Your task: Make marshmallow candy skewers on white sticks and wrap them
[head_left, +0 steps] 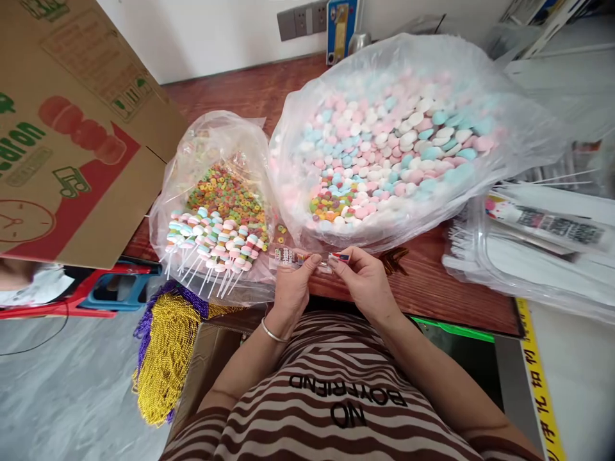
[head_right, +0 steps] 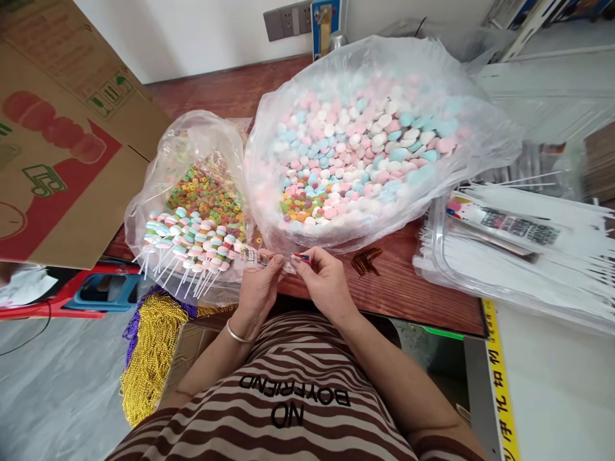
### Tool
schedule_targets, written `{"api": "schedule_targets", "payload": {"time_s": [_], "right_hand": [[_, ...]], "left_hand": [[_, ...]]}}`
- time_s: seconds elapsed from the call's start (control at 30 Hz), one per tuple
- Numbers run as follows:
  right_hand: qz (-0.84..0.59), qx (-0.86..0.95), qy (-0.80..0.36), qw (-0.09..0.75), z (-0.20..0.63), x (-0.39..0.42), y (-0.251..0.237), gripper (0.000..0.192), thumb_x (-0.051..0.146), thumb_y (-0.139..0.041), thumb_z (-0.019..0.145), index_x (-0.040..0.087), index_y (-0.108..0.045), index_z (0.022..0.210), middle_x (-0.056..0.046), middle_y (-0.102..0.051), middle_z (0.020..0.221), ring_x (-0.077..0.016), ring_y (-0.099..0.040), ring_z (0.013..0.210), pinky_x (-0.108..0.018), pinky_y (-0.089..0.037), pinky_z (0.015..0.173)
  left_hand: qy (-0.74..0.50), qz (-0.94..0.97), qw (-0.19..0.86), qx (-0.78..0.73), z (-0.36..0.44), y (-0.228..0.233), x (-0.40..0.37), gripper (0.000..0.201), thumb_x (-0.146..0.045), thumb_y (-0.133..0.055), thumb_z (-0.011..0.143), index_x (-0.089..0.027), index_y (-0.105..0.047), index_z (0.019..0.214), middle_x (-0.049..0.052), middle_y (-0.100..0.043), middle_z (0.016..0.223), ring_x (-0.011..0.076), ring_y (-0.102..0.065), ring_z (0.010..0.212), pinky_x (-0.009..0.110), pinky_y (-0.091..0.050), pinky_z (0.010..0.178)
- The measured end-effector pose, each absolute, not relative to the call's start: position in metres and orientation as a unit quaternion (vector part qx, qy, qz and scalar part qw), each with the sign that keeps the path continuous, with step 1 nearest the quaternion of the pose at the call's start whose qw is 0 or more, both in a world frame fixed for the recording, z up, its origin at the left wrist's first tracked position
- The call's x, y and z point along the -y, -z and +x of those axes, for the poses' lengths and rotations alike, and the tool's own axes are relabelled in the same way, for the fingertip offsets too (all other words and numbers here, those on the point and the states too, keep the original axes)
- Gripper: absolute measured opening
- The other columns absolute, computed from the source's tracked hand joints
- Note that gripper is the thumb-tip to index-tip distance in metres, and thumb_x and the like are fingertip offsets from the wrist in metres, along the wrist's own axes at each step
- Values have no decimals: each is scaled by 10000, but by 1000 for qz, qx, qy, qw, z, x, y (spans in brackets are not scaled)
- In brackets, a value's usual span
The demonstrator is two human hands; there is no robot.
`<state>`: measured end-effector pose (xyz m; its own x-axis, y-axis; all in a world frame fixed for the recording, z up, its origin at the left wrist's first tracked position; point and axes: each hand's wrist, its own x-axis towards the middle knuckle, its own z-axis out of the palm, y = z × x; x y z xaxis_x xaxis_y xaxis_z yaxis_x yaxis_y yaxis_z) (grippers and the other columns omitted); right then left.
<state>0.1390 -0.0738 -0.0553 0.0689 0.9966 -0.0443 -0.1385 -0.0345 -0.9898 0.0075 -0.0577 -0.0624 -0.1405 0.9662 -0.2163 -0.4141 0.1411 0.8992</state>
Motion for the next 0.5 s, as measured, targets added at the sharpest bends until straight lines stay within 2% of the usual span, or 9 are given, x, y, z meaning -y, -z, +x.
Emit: {"api": "schedule_targets", "payload": {"time_s": [0.17, 0.3, 0.43, 0.5], "right_hand": [[-509, 438, -522, 526, 131, 69, 61, 449, 568, -732, 839, 217, -537, 640, 42, -499, 597, -120, -398, 572, -262, -342, 554], [-508, 434, -529, 523, 125, 66, 67, 484, 580, -697, 870, 222, -498, 612, 48, -483, 558, -117, -379, 548, -266, -327, 550], [-510, 441, -510, 534, 127, 64, 64, 448, 549, -726, 854, 217, -517, 636, 49, -487, 598, -122, -408, 595, -259, -356, 585], [-499, 447, -514, 535, 128, 64, 61, 400, 513, -755, 835, 216, -543, 672, 45, -515, 639, -129, -439, 631, -259, -385, 615]], "left_hand": [[-602, 247, 597, -469, 5, 63, 51, 493, -402, -961, 557, -183, -539, 686, -80, -530, 588, 55, -447, 530, 207, -369, 526], [-602, 220, 602, -476, 3, 61, 49, 542, -483, -951, 550, -193, -519, 701, -99, -479, 560, 47, -410, 490, 193, -361, 481], [-551, 235, 665, -446, -5, 59, 50, 436, -435, -929, 616, -159, -623, 760, -38, -613, 670, 67, -521, 557, 202, -442, 531], [-539, 223, 671, -459, -8, 59, 51, 402, -363, -944, 590, -140, -669, 781, -16, -661, 729, 72, -562, 597, 207, -476, 576]]}}
